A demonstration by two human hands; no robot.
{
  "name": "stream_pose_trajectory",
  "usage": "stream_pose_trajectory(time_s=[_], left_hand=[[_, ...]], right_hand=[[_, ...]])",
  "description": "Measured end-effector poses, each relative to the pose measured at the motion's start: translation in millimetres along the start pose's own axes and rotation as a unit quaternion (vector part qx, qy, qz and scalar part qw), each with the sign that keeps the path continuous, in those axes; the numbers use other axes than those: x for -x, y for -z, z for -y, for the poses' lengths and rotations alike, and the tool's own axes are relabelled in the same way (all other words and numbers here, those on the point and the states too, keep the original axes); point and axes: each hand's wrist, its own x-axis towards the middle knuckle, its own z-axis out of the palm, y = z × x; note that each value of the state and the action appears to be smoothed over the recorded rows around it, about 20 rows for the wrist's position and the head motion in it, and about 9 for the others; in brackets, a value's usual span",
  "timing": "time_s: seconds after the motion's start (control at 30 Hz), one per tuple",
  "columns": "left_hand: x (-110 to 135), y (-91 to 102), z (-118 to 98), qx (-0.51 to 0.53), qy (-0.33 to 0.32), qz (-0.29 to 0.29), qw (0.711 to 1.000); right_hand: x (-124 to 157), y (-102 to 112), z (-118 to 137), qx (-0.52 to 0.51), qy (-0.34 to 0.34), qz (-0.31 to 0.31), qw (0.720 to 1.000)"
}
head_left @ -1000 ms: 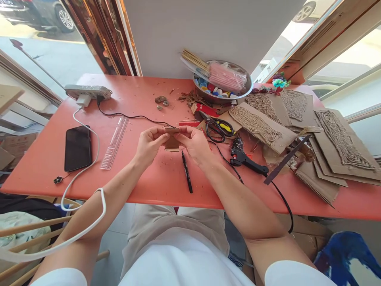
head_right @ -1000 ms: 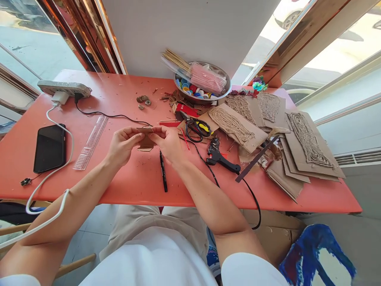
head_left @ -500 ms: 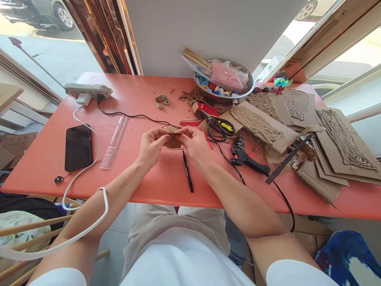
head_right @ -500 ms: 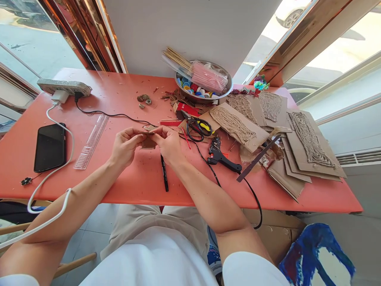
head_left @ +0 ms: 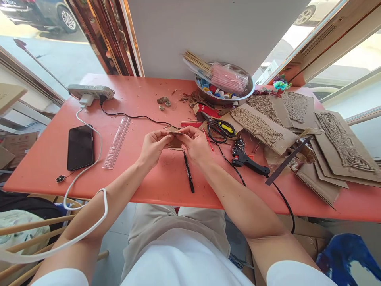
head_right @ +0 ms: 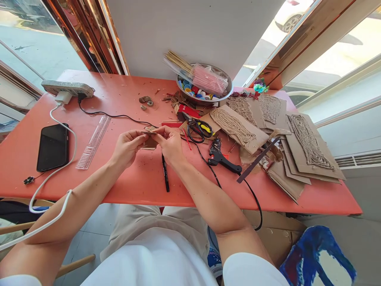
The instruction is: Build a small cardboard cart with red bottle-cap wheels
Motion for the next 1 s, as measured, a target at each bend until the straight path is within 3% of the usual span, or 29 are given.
stream_pose_trajectory(time_s=[0.23, 0.4, 0.6, 0.83, 1.0], left_hand=[[0, 2.5, 3, -0.018, -0.042, -0.012, 0.999], [0, 6.9, 1, -0.054, -0.093, -0.013, 0.994], [4, 15.9, -12, -0.176, -0.167, 0.068, 0.968], [6, 24.1, -17, -0.297, -0.246, 0.148, 0.911], [7, 25.0, -19, -0.319, -0.258, 0.152, 0.899]], right_hand=[[3, -2, 3, 0.072, 0.04, 0.015, 0.997], [4, 2, 17, 0.092, 0.031, 0.05, 0.994], [3, 28, 48, 0.117, -0.068, 0.195, 0.972], [6, 27, 47, 0.142, -0.106, 0.21, 0.961], [5, 26, 46, 0.132, -0.128, 0.225, 0.957]])
